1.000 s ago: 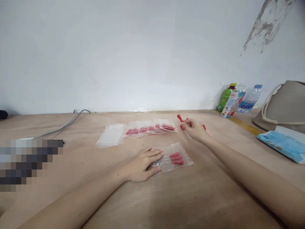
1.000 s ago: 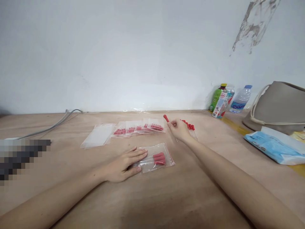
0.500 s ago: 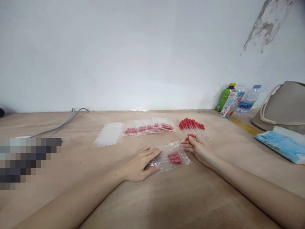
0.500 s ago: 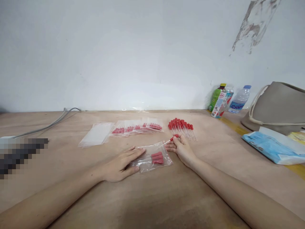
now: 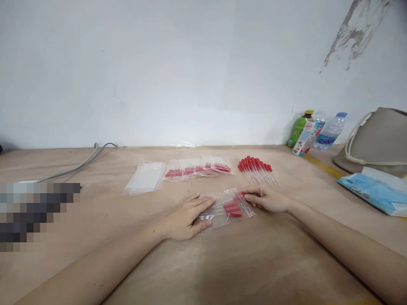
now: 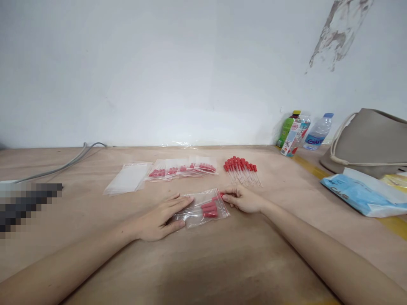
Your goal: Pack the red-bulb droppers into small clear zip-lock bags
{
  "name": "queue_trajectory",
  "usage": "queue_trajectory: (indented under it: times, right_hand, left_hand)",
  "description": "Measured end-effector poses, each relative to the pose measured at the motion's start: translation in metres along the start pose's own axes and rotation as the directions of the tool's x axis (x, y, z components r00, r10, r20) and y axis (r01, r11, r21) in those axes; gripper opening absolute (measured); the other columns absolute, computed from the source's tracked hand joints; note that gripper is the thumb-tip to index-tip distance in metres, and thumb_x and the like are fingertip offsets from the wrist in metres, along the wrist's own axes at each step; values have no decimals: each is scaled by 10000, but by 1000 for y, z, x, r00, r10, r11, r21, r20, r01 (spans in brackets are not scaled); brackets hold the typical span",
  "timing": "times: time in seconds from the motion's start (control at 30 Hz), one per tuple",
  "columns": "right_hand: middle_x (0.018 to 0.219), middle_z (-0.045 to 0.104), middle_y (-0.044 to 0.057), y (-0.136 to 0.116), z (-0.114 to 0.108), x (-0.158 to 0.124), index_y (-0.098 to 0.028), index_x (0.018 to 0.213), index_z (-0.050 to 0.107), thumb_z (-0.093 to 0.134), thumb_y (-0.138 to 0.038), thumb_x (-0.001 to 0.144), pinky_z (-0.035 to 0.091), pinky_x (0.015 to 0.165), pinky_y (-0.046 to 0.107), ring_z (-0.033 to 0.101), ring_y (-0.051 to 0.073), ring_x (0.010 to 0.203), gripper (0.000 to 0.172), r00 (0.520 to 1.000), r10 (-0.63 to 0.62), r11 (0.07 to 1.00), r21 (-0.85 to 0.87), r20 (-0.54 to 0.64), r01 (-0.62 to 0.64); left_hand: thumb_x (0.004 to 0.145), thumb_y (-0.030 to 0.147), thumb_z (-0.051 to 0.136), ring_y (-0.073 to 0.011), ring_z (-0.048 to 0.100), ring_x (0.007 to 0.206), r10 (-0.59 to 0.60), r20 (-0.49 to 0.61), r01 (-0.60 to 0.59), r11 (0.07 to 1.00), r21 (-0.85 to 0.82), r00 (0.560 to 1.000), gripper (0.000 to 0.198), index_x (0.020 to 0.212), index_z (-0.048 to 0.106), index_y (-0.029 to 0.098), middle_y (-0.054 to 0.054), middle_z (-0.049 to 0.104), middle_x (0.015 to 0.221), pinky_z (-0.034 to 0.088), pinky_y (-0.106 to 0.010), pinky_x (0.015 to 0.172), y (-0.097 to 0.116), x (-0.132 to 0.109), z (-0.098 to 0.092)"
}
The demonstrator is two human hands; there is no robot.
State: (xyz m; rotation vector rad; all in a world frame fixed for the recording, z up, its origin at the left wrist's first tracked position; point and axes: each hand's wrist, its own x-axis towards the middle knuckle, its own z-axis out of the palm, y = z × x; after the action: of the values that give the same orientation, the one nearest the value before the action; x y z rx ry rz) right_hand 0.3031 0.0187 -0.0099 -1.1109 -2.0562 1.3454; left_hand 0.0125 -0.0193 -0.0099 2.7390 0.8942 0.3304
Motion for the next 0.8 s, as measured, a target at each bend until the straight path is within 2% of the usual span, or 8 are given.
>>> queue_trajectory:
  times: [0.13,0.2,0.3,0.37,0.43,0.53,0.7,0.8]
  right_hand:
    - [551,541,-35,7,16,10,-136,799,609,624,-495,658,298,442,196,410,60,459,386,952,92,992,112,-293,-61]
    - [588,588,-11,9,25,14,-150,710,586,662,-489,612,375,490,216,500,91,515,361,932,93,985,167,-350,-35]
    - [645,634,7,9,33,16,-161,715,601,651,-500,617,454,596,270,584,137,608,356,953,71,963,271,-294,11]
    - [643,635,-3,8,31,14,-160,770,620,639,-488,640,456,592,257,583,121,592,354,972,72,939,343,-224,9]
    - [571,600,-27,5,23,11,-150,811,634,641,-459,654,399,483,194,516,73,481,347,983,93,935,352,-159,-32]
    - [476,530,-60,0,13,7,-141,881,642,650,-416,661,242,354,155,364,28,352,353,988,142,952,281,-61,-120]
    - [630,628,-13,-5,18,7,-153,842,632,696,-388,610,346,425,168,491,59,472,337,983,134,945,317,-128,-87]
    - [524,556,-42,-4,21,9,-146,734,627,664,-452,633,269,355,163,390,32,366,325,977,158,935,339,-142,-102]
  left_hand:
    - [905,422,369,-230,287,1290,1,-2,-1,1000,-3,1000,566,1397,174,222,-59,308,1410,173,-447,1082,0,0,0]
    - [905,425,364,-226,287,1291,-2,-1,2,1000,2,1000,569,1399,170,218,-60,307,1410,172,-444,1084,0,0,0]
    - [907,427,356,-228,282,1294,1,4,-1,1000,9,1000,570,1401,165,215,-63,299,1413,175,-443,1084,1,0,-1]
    - [908,426,354,-231,273,1298,4,4,-4,1000,10,1000,569,1401,163,216,-61,288,1418,174,-443,1084,1,0,-2]
    - [908,426,355,-232,268,1300,6,7,-6,1000,6,1000,568,1400,169,212,-61,286,1419,175,-441,1084,1,0,-2]
    - [905,427,361,-229,273,1297,6,11,-6,1000,-1,1000,565,1396,189,205,-67,296,1414,176,-438,1084,1,0,-1]
    - [909,415,360,-219,277,1297,2,12,-2,1000,10,1000,559,1397,179,213,-58,296,1414,168,-440,1086,1,0,0]
    - [908,417,362,-229,254,1305,5,11,-5,1000,7,1000,560,1399,166,229,-51,278,1422,173,-457,1079,1,0,-1]
